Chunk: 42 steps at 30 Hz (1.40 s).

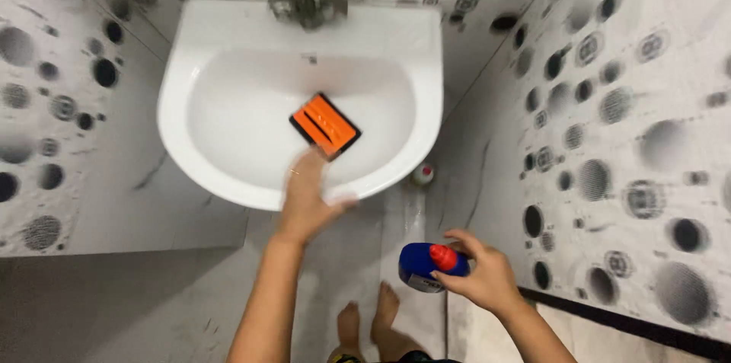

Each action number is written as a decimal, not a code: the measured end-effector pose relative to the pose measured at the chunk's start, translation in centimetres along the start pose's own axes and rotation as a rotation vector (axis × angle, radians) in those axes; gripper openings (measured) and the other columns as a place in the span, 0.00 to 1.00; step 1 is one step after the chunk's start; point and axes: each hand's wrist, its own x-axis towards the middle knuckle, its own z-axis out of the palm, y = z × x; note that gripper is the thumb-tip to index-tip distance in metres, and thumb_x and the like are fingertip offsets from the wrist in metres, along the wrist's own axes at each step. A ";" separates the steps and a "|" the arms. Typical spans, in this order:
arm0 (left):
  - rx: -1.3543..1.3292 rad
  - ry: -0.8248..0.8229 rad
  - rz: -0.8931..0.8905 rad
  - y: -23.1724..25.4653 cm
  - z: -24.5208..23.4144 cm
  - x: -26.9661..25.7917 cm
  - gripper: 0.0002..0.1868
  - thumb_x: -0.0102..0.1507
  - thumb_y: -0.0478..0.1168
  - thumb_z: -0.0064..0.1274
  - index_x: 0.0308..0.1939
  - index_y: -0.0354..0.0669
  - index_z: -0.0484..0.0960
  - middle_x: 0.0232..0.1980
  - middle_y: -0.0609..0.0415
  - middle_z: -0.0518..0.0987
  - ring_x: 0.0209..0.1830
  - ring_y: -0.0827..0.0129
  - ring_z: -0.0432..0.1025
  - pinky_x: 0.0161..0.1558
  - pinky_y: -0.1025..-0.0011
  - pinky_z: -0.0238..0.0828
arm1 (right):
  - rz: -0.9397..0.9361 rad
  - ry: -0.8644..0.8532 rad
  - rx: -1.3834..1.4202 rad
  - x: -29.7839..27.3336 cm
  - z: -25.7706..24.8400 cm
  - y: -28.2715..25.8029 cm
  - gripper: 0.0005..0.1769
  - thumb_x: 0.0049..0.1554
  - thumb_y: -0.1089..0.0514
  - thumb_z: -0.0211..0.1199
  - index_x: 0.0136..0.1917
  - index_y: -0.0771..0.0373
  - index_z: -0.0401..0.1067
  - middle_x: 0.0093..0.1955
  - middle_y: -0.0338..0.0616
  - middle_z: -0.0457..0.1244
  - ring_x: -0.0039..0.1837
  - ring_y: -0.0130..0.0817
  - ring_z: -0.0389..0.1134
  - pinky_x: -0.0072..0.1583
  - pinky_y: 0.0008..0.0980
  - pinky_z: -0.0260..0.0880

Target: The person applies a blue liquid cleaner from a bottle onto the surface of a sink and the surrounding wall tiles, then places a red cap on the floor.

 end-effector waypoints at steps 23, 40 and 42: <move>-0.869 -0.324 0.155 13.4 -0.9 1.9 0.33 0.66 0.54 0.58 0.67 0.40 0.67 0.58 0.49 0.77 0.60 0.68 0.72 0.64 0.67 0.69 | -0.335 0.081 0.943 1.0 -2.5 -3.8 0.35 0.45 0.71 0.72 0.66 0.71 0.67 0.58 0.50 0.68 0.57 0.41 0.72 0.60 0.39 0.74; 0.676 -0.797 0.398 -18.4 12.6 14.3 0.12 0.63 0.31 0.53 0.50 0.47 0.82 0.50 0.52 0.83 0.57 0.56 0.75 0.71 0.47 0.58 | -0.165 0.599 1.217 -0.8 2.9 -7.8 0.32 0.55 0.70 0.66 0.72 0.67 0.63 0.61 0.50 0.67 0.61 0.41 0.72 0.63 0.40 0.74; 0.643 -0.798 0.455 -17.6 10.9 15.2 0.08 0.65 0.34 0.53 0.47 0.49 0.82 0.48 0.53 0.84 0.55 0.57 0.76 0.74 0.48 0.57 | -0.189 0.639 1.215 -0.6 3.6 -8.6 0.33 0.55 0.71 0.66 0.72 0.66 0.63 0.62 0.49 0.66 0.62 0.41 0.71 0.65 0.39 0.74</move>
